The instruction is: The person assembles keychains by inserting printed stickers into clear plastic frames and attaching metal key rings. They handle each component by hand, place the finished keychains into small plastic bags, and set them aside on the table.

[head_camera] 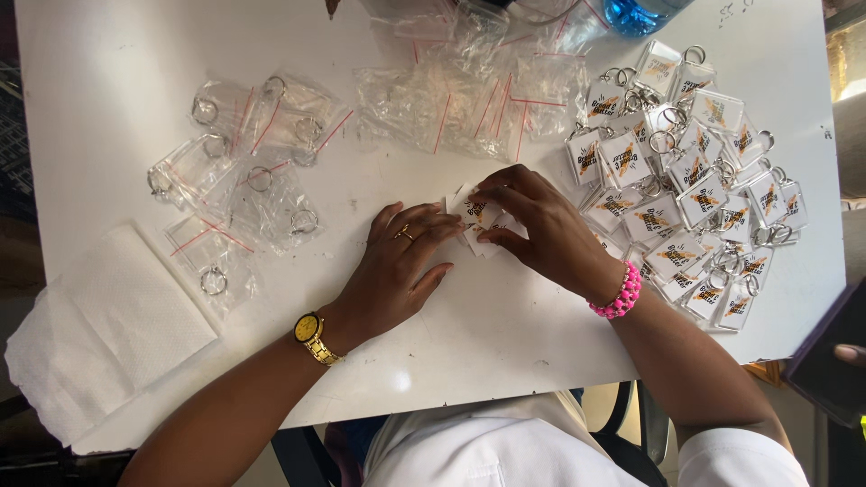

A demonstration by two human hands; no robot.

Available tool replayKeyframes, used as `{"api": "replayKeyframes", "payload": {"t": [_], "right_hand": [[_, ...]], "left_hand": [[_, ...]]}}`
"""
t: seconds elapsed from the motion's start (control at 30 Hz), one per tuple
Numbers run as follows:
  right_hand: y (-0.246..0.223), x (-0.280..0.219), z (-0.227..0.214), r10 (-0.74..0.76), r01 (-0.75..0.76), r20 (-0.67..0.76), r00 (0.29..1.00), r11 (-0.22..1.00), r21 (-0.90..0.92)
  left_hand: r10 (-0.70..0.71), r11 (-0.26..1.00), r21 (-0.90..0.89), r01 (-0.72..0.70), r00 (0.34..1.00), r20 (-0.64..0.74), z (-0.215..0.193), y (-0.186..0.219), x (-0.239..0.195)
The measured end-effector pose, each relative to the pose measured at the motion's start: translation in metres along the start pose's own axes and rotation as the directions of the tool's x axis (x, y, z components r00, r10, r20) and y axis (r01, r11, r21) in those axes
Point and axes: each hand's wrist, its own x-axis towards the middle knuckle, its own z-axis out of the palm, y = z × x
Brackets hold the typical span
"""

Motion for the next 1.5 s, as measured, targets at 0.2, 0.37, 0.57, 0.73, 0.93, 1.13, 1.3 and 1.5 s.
{"api": "replayKeyframes", "payload": {"t": [0.2,0.37,0.57,0.73,0.93,1.13,1.3,1.5], "right_hand": [[0.001,-0.003,-0.002,-0.057,0.057,0.032,0.998,0.998,-0.023],[-0.001,-0.006,0.005,-0.023,0.022,0.019,1.000,0.999,0.023],[-0.014,-0.009,0.014,0.038,-0.038,0.028,0.999,0.999,0.031],[-0.019,-0.008,0.007,0.018,-0.019,0.076,0.997,1.000,0.023],[-0.020,-0.004,0.000,0.008,-0.018,0.102,0.995,0.996,0.092],[-0.016,-0.004,-0.003,-0.020,0.008,0.067,0.998,0.983,0.183],[-0.008,-0.007,-0.010,-0.066,0.038,0.147,0.987,0.983,0.181],[0.003,-0.008,-0.003,-0.152,0.136,0.178,0.972,0.986,0.096]], "left_hand": [[0.053,0.998,-0.045,-0.052,0.998,0.028,0.000,0.002,-0.001],[0.005,1.000,0.018,-0.004,0.998,-0.061,-0.003,-0.005,0.000],[-0.022,0.997,0.078,0.024,0.999,-0.025,0.001,-0.004,0.001],[-0.033,0.998,0.052,0.035,0.999,-0.036,0.001,-0.007,0.001],[-0.035,0.999,-0.005,0.035,0.999,-0.036,0.000,-0.009,0.000],[-0.053,0.991,-0.123,0.045,0.996,-0.067,-0.004,-0.004,0.002],[-0.060,0.986,-0.158,0.051,0.997,-0.053,-0.010,0.000,0.004],[-0.036,0.997,-0.069,0.036,0.999,0.009,-0.004,-0.001,0.001]]}}
